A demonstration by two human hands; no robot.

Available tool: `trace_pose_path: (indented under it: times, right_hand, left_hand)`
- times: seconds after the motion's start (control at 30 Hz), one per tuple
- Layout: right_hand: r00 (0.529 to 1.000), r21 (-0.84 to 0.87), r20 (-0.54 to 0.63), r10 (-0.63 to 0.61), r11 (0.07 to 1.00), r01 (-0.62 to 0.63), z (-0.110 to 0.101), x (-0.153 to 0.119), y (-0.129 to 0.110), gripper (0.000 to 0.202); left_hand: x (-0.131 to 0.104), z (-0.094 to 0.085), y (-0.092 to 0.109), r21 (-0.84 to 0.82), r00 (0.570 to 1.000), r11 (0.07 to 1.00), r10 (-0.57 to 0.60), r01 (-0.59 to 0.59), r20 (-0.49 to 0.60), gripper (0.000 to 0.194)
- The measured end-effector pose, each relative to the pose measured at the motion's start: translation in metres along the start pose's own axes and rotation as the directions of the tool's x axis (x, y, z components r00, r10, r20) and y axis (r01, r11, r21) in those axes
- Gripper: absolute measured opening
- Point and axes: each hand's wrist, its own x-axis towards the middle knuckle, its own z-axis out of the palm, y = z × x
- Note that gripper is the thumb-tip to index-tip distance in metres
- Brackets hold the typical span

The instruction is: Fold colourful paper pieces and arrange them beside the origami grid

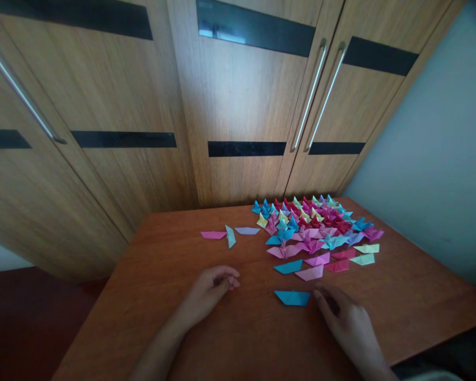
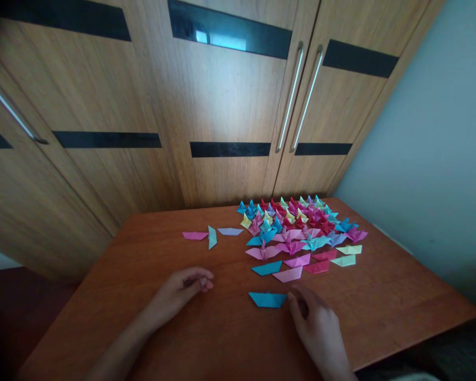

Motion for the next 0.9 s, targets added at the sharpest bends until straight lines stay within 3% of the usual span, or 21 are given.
trace_pose_path:
  times: [0.1,0.2,0.27,0.5,0.9]
  right_hand:
    - [0.976,-0.165,-0.134,-0.169,0.975,0.146,0.008,-0.017,-0.007,0.035]
    - [0.93,-0.302,-0.068,-0.361,0.896,0.325,0.023,-0.038,-0.023,0.041]
    - [0.91,-0.373,0.006,-0.414,0.844,0.386,0.031,-0.048,-0.032,0.049]
    - [0.921,-0.422,0.079,-0.381,0.825,0.377,0.033,-0.045,-0.034,0.053]
    - [0.932,-0.41,0.104,-0.347,0.839,0.358,0.03,-0.035,-0.029,0.05]
  left_hand:
    - [0.002,0.0,-0.001,-0.006,1.0,1.0,-0.016,0.016,-0.01,0.022]
    - [0.003,-0.001,-0.005,0.01,1.0,1.0,-0.021,0.021,-0.013,0.021]
    - [0.003,-0.002,-0.007,0.022,1.0,1.0,-0.015,0.015,-0.008,0.021]
    - [0.003,-0.003,-0.009,0.039,1.0,0.999,0.002,-0.002,0.009,0.021]
    - [0.004,-0.002,-0.008,0.067,1.0,0.998,-0.002,0.003,-0.004,0.021]
